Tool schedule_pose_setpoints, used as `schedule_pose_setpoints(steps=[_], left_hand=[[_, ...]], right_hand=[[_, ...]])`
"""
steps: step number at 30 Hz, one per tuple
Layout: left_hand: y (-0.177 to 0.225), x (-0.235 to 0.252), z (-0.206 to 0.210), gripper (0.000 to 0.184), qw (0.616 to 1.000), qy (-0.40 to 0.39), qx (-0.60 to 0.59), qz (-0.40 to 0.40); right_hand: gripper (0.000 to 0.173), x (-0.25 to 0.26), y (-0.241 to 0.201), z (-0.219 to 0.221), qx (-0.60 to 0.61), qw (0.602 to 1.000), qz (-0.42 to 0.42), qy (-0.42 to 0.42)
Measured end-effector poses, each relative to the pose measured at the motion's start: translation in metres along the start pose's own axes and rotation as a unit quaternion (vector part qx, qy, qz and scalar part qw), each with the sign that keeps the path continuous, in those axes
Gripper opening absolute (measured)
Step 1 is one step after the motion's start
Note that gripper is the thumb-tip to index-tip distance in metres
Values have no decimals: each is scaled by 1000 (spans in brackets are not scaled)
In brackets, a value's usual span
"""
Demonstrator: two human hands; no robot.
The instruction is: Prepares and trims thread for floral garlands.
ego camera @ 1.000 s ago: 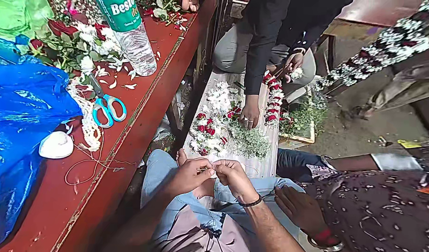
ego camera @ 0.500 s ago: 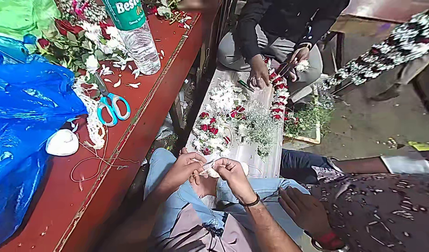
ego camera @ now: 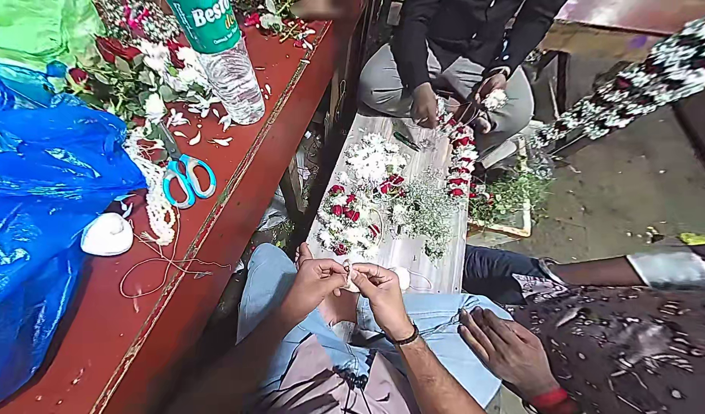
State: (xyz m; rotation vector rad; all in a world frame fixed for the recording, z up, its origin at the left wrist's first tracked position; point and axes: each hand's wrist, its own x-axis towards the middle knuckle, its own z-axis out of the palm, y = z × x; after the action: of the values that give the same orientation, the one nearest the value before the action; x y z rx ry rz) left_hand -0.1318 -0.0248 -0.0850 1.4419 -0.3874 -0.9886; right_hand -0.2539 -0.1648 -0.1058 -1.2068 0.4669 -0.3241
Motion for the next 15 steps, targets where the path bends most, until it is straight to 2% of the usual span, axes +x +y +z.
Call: schedule_pose_setpoints(steps=[3,5,8,11,15], left_hand=[[-4,2,-4,11,980,66,139,126],[-2,4,-8,15,977,70,140,143],[2,0,-15,18,998,15,25,55],[4,-5,-15,17,992,-14,-116,-48],[15,-6,-21,19,979,-59,-136,-141]], right_hand=[[12,-1,3,0,2,1000,11,3],[12,-3,5,-3,-3,1000,18,-2],[10,-3,2,-4,-8,1000,26,-3],[10,-3,-2,-4,-18,999,25,-10],[9,-2,-3,-4,-39,999,20,-21]])
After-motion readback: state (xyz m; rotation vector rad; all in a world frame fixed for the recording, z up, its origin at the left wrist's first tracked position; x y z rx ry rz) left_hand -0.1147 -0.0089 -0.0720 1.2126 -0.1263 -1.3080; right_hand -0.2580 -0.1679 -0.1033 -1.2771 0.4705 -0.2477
